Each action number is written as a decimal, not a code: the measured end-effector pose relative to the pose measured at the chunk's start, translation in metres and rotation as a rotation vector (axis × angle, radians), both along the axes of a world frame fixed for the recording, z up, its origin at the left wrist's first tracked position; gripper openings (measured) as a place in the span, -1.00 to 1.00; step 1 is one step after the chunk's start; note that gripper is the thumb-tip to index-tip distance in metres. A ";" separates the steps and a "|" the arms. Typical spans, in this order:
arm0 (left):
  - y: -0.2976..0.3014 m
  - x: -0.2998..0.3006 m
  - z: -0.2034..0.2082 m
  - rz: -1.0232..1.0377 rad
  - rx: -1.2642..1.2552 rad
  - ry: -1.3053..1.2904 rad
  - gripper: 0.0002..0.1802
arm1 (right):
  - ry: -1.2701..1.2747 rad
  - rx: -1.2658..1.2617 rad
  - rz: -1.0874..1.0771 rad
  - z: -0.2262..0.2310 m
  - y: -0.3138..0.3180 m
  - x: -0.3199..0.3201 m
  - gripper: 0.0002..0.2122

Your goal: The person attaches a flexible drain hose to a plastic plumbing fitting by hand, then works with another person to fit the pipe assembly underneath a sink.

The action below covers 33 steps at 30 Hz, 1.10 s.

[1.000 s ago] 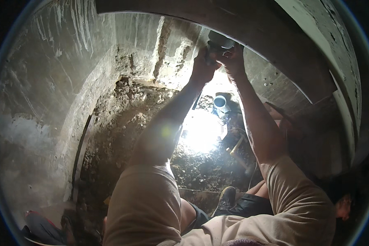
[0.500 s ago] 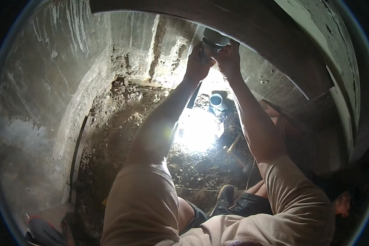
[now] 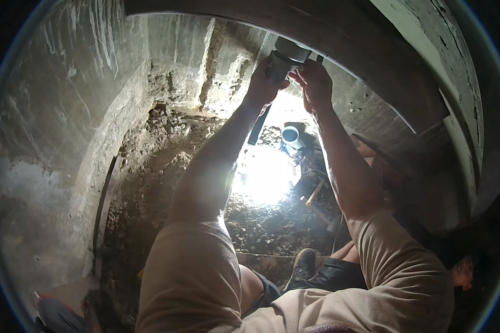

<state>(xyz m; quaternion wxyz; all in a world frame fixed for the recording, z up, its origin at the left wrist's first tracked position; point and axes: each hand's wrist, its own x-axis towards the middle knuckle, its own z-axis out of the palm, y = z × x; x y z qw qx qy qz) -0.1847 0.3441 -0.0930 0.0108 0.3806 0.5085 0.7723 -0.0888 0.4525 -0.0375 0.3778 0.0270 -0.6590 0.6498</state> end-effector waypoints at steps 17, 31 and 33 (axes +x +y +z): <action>0.009 0.019 0.008 -0.060 0.150 -0.053 -0.26 | -0.006 0.175 -0.295 -0.008 -0.015 -0.003 -0.76; 0.001 -0.005 0.000 -0.171 0.189 0.030 -0.58 | 0.122 0.480 -0.692 -0.001 -0.067 -0.032 -0.47; 0.002 -0.004 -0.003 -0.169 0.194 0.044 -0.61 | 0.111 0.473 -0.764 0.000 -0.071 -0.036 -0.41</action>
